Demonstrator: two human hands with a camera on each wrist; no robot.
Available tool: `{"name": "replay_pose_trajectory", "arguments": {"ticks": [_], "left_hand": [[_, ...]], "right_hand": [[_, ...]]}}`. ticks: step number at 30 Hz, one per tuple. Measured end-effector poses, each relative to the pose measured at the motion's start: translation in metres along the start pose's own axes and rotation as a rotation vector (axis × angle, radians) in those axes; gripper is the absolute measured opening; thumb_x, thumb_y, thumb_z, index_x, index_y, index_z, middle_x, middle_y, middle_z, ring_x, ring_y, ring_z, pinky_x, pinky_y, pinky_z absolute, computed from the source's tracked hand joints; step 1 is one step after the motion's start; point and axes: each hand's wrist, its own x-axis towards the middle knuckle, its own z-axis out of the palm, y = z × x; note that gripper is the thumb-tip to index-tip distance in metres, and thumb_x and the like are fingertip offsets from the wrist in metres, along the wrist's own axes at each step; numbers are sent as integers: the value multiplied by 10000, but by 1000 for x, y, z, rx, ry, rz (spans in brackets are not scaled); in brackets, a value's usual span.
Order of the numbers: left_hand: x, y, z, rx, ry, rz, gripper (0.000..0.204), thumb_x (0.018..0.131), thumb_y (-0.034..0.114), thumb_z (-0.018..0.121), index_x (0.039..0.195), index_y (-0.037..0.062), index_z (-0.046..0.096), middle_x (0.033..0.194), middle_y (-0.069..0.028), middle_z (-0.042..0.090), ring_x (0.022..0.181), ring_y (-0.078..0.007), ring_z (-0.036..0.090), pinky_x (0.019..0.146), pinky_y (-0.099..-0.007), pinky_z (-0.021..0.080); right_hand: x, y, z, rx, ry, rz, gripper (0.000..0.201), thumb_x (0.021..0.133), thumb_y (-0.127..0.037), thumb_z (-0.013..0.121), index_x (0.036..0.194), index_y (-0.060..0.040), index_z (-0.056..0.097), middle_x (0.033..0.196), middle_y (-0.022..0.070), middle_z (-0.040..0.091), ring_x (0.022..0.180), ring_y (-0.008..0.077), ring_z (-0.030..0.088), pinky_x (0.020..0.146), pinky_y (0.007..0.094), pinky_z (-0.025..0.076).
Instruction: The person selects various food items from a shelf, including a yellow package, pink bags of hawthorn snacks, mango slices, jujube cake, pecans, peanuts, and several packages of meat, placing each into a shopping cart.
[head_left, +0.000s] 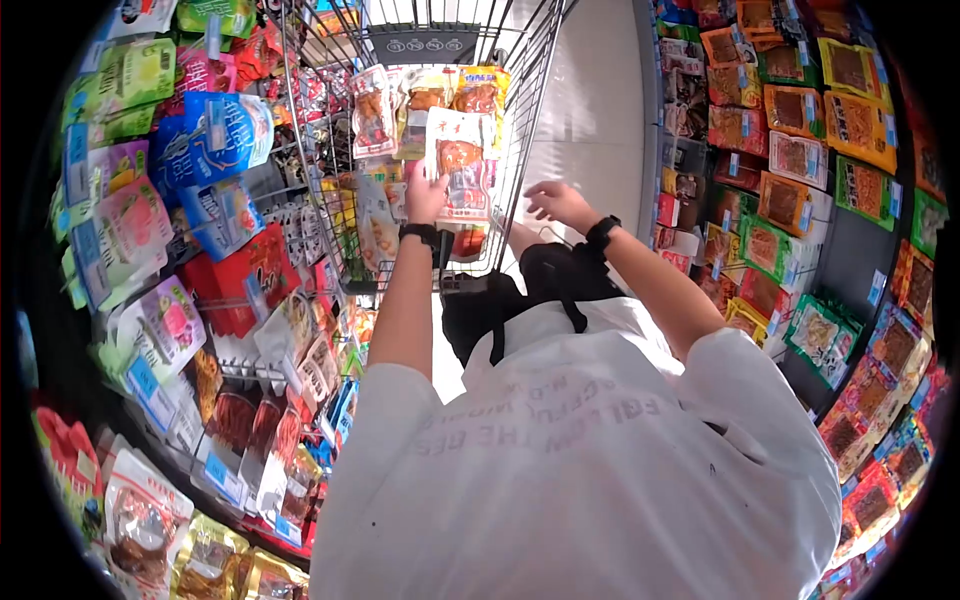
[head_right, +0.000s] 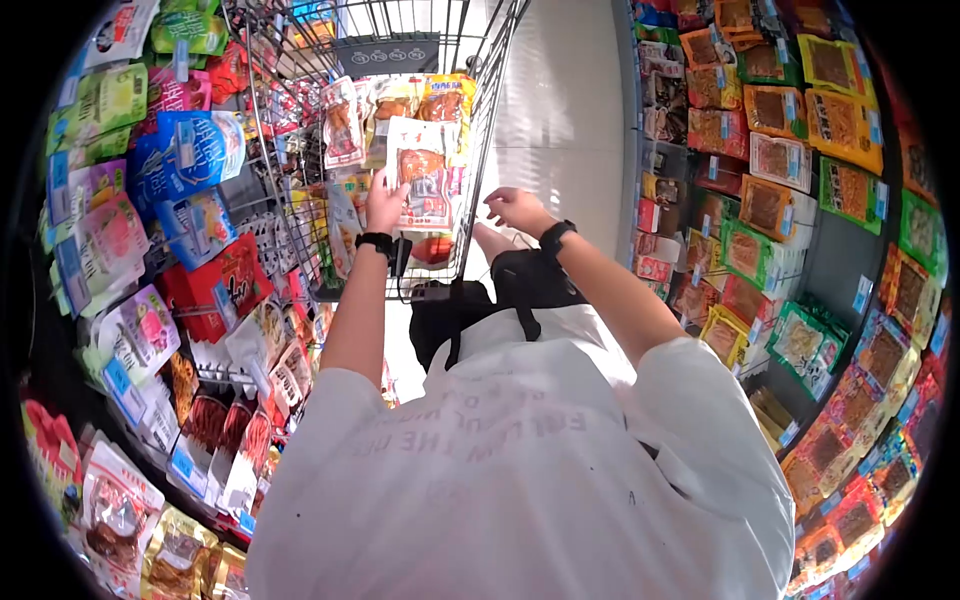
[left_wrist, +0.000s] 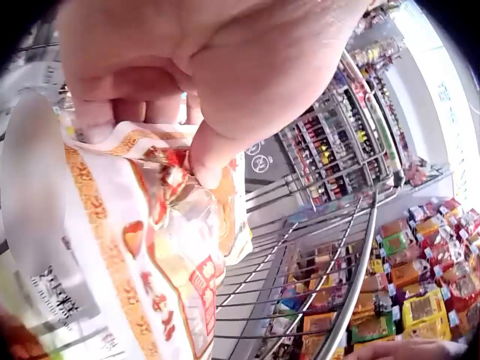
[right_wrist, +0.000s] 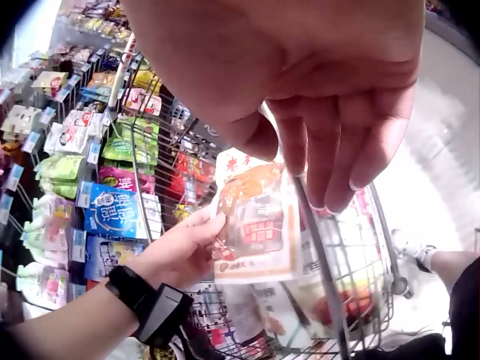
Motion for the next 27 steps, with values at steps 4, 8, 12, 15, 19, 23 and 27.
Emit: {"name": "replay_pose_trajectory", "arguments": {"ticks": [4,8,12,15,19,23,27], "left_hand": [[32,-84,51,296,-93,-171,455,795,92,696,1201,21,504,1001,-134,662,896,-240,648,789,-350,502],[17,-34,59,635,-111,-241,673,791,261,696,1307,-15,365,1273,-236,494,1168,-391,501,970,-477,419],[13,-1,46,783,-241,-353,855,785,315,693,1438,11,232,1338,-242,443,1223,-374,460,1016,-426,389],[-6,-12,35,852,-246,-195,685,808,362,656,1311,-6,371,1204,-221,513,1149,-372,496,958,-462,420],[-39,-50,5,646,-349,43,295,797,189,582,991,-33,599,991,-262,603,899,-416,619,791,-471,512],[-100,-43,-46,565,-170,52,237,848,207,525,947,6,604,919,-249,620,880,-411,603,758,-498,493],[-169,-30,-106,674,188,159,275,868,289,523,803,42,625,850,-205,619,856,-378,593,716,-489,450]], "right_hand": [[-12,32,-29,-28,72,89,312,857,-191,515,1092,-32,643,868,96,700,770,153,676,668,282,532],[-13,84,-37,-34,73,216,316,849,-188,497,1077,-38,656,850,87,705,728,148,673,618,272,531],[-16,103,-28,-21,51,243,303,853,-195,502,1056,-41,666,828,86,703,688,147,665,600,270,527],[-5,109,-3,-77,24,230,293,859,-204,510,1033,-34,673,808,90,702,659,155,666,599,277,531],[23,99,25,-166,4,32,296,872,-223,508,1038,-38,667,822,88,704,705,154,673,647,287,532],[64,83,49,-426,71,-182,383,840,-367,538,979,-45,689,849,111,706,799,220,674,791,355,512],[94,54,72,-330,-58,-303,425,859,-443,521,959,-68,694,824,110,697,790,239,669,750,382,505]]}}
